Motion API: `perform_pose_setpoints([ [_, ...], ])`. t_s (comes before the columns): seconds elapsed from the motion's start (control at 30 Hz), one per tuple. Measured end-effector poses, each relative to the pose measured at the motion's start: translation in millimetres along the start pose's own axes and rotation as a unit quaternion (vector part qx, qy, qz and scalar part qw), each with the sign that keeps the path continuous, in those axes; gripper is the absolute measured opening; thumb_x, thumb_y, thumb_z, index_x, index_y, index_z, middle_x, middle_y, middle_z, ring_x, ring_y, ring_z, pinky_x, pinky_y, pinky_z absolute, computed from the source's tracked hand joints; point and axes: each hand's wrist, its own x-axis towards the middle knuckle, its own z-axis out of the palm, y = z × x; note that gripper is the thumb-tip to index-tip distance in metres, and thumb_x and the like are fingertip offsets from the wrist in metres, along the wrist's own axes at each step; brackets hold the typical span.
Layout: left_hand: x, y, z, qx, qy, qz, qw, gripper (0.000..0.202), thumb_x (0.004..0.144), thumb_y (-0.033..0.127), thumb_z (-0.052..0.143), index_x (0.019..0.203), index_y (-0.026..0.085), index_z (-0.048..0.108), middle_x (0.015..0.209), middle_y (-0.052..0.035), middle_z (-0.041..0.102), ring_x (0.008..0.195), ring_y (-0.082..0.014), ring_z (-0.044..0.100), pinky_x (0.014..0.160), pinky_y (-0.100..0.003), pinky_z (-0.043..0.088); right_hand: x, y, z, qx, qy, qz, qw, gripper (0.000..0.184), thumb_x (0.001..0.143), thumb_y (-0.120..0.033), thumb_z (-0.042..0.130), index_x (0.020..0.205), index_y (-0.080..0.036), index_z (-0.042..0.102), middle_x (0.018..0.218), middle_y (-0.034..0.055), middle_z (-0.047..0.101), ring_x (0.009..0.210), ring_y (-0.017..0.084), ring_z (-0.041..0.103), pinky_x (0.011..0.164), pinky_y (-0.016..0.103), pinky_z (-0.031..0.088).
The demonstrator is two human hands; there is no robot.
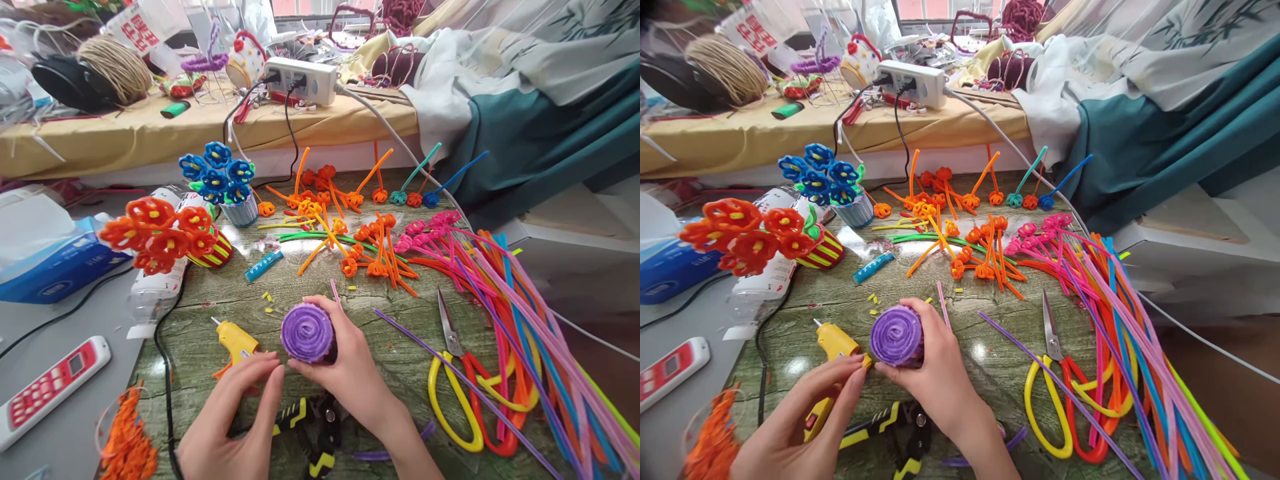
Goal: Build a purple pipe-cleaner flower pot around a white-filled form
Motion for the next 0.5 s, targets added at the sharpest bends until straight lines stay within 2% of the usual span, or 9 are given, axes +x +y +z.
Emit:
perform_pose_setpoints([
  [0.17,0,-12,6.4,0.003,-0.014,-0.020,1.000,0.030,0.081,0.053,0.075,0.078,0.024,0.068,0.076,0.0004,0.074,0.066,-0.0167,0.070,0.069,-0.025,0.057,2,7,4,-0.014,-0.003,0.002,1.000,0.082,0.071,-0.021,0.091,0.139,-0.028,0.048,0.141,0.0078,0.063,0.132,0.028,0.061,0.112,0.044,0.048],
  [0.3,-5,-13,7.6,0.025,-0.006,-0.050,0.998,0.035,0.082,0.061,0.071,0.076,0.027,0.071,0.069,0.0020,0.072,0.058,-0.0159,0.067,0.062,-0.025,0.051,-5,12,0,-0.021,0.004,-0.008,1.000,0.087,0.071,-0.020,0.090,0.144,-0.029,0.044,0.149,0.0084,0.057,0.142,0.029,0.052,0.118,0.047,0.044],
  [0.4,-9,-6,7.5,0.033,0.008,-0.075,0.997,0.034,0.084,0.062,0.069,0.080,0.029,0.074,0.064,0.0049,0.070,0.058,-0.0146,0.065,0.065,-0.024,0.048,-5,14,2,-0.022,0.016,-0.020,0.999,0.085,0.070,-0.017,0.089,0.143,-0.028,0.046,0.144,0.0084,0.061,0.134,0.029,0.060,0.113,0.045,0.049],
  [0.5,-11,1,6.1,0.015,0.009,-0.090,0.996,0.037,0.089,0.063,0.062,0.083,0.029,0.074,0.064,0.0058,0.070,0.057,-0.0139,0.063,0.069,-0.025,0.048,-3,15,6,-0.017,0.037,-0.046,0.998,0.075,0.071,-0.014,0.085,0.137,-0.026,0.052,0.134,0.0083,0.068,0.123,0.028,0.067,0.107,0.043,0.054],
])
